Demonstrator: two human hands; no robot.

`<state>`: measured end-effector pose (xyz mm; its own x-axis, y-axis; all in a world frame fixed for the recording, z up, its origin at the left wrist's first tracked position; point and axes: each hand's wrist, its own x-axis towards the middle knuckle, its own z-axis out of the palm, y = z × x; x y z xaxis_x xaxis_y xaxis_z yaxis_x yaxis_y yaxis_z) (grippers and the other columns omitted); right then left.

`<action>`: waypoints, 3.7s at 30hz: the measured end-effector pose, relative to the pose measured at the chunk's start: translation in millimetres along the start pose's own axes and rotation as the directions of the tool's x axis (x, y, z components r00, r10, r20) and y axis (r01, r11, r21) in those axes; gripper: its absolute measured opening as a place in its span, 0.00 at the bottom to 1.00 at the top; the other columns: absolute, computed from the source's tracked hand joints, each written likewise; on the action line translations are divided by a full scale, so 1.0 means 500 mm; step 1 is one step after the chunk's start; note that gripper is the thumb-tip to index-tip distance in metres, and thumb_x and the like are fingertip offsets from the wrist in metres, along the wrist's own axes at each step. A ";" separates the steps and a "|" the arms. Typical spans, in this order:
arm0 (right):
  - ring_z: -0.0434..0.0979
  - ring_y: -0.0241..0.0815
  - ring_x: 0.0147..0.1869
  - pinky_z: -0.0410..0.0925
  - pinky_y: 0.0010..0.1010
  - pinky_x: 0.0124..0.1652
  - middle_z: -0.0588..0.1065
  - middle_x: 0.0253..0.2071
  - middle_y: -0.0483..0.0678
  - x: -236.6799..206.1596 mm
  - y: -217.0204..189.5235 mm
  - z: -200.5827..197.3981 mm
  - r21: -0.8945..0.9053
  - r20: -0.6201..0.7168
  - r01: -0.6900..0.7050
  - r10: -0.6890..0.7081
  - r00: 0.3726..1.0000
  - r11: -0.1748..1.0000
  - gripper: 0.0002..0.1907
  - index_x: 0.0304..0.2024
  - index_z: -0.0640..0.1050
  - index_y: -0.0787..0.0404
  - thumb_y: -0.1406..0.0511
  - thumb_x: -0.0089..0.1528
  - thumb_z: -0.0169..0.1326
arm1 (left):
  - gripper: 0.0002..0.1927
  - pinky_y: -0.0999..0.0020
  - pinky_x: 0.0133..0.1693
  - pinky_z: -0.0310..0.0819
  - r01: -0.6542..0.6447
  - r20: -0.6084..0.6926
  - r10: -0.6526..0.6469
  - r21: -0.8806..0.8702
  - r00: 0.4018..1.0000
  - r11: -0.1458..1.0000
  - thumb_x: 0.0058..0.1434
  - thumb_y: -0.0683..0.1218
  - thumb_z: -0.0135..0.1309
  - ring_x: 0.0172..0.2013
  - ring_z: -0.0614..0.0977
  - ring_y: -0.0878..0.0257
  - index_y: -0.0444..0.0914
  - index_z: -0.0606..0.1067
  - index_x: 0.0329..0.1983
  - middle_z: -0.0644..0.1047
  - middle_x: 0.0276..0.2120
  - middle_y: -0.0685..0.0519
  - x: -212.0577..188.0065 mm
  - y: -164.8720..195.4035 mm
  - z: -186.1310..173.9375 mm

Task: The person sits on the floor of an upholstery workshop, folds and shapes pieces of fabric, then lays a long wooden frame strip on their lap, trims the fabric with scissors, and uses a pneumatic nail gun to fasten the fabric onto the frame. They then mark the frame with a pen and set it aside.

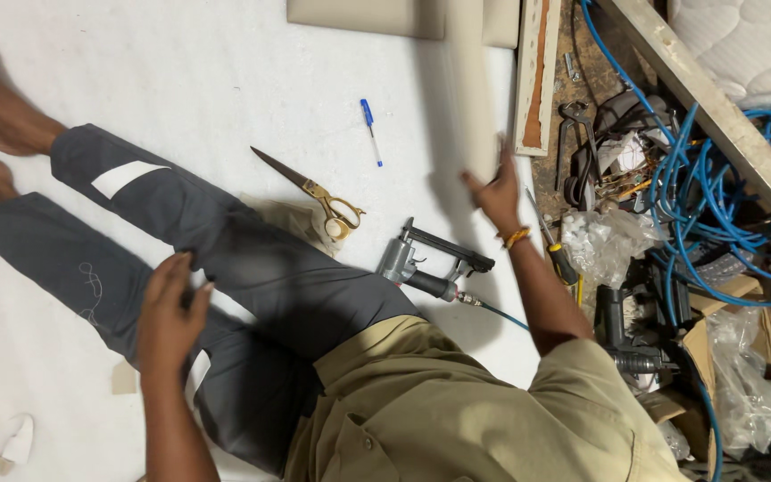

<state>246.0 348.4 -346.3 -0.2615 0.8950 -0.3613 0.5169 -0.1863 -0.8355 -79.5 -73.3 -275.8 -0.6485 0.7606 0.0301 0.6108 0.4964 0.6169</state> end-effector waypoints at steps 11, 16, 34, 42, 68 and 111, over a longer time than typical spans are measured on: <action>0.68 0.68 0.67 0.63 0.53 0.65 0.65 0.65 0.68 0.189 -0.047 -0.126 -0.686 -0.244 0.063 -0.310 0.919 0.725 0.54 0.77 0.52 0.59 0.54 0.59 0.70 | 0.28 0.62 0.50 0.76 0.335 -0.053 -0.342 -0.116 0.938 0.935 0.66 0.46 0.60 0.54 0.81 0.54 0.34 0.73 0.68 0.76 0.61 0.41 -0.084 -0.022 -0.036; 0.67 0.71 0.67 0.64 0.50 0.63 0.60 0.68 0.72 0.196 -0.040 -0.117 -0.618 -0.260 0.117 -0.342 0.903 0.778 0.55 0.76 0.51 0.60 0.57 0.56 0.69 | 0.28 0.63 0.45 0.75 0.328 0.001 -0.329 -0.109 0.944 0.938 0.63 0.45 0.61 0.52 0.81 0.54 0.34 0.73 0.67 0.76 0.59 0.41 -0.075 -0.010 -0.007; 0.75 0.52 0.57 0.74 0.46 0.49 0.70 0.59 0.64 0.016 0.004 -0.025 0.850 0.527 -0.465 -0.418 0.740 0.249 0.45 0.72 0.62 0.64 0.54 0.57 0.61 | 0.24 0.65 0.45 0.76 0.304 0.075 -0.295 -0.232 0.953 0.924 0.63 0.48 0.61 0.46 0.81 0.54 0.36 0.75 0.61 0.78 0.57 0.45 -0.045 0.007 0.061; 0.74 0.57 0.61 0.72 0.51 0.54 0.69 0.62 0.68 -0.039 0.014 0.112 0.687 0.702 -0.676 -0.485 0.522 0.267 0.47 0.73 0.61 0.69 0.57 0.57 0.61 | 0.22 0.58 0.52 0.75 -0.089 0.033 0.100 -0.242 0.994 0.966 0.63 0.47 0.60 0.55 0.80 0.46 0.37 0.76 0.59 0.78 0.56 0.42 -0.004 0.112 0.107; 0.67 0.73 0.71 0.62 0.68 0.66 0.64 0.68 0.76 -0.295 -0.067 0.264 0.280 0.879 -0.761 -0.474 -0.041 0.585 0.47 0.74 0.56 0.67 0.75 0.53 0.59 | 0.27 0.65 0.55 0.81 -0.323 -0.557 -0.010 -0.495 0.830 0.807 0.67 0.49 0.69 0.52 0.86 0.58 0.31 0.69 0.58 0.83 0.49 0.44 0.208 0.299 0.003; 0.76 0.41 0.44 0.72 0.28 0.38 0.73 0.48 0.56 -0.426 -0.444 0.349 0.147 -0.004 0.960 -0.970 0.241 0.238 0.14 0.52 0.72 0.70 0.70 0.67 0.60 | 0.25 0.59 0.46 0.80 -0.069 -0.457 -0.114 -0.365 0.882 0.928 0.72 0.44 0.44 0.45 0.86 0.44 0.27 0.64 0.70 0.80 0.46 0.32 -0.056 0.282 -0.003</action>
<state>44.8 128.4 -156.0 -0.5612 0.3985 0.7254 -0.2478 0.7554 -0.6066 24.2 -25.2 -188.3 -0.8492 0.4234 0.3156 0.4461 0.2555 0.8577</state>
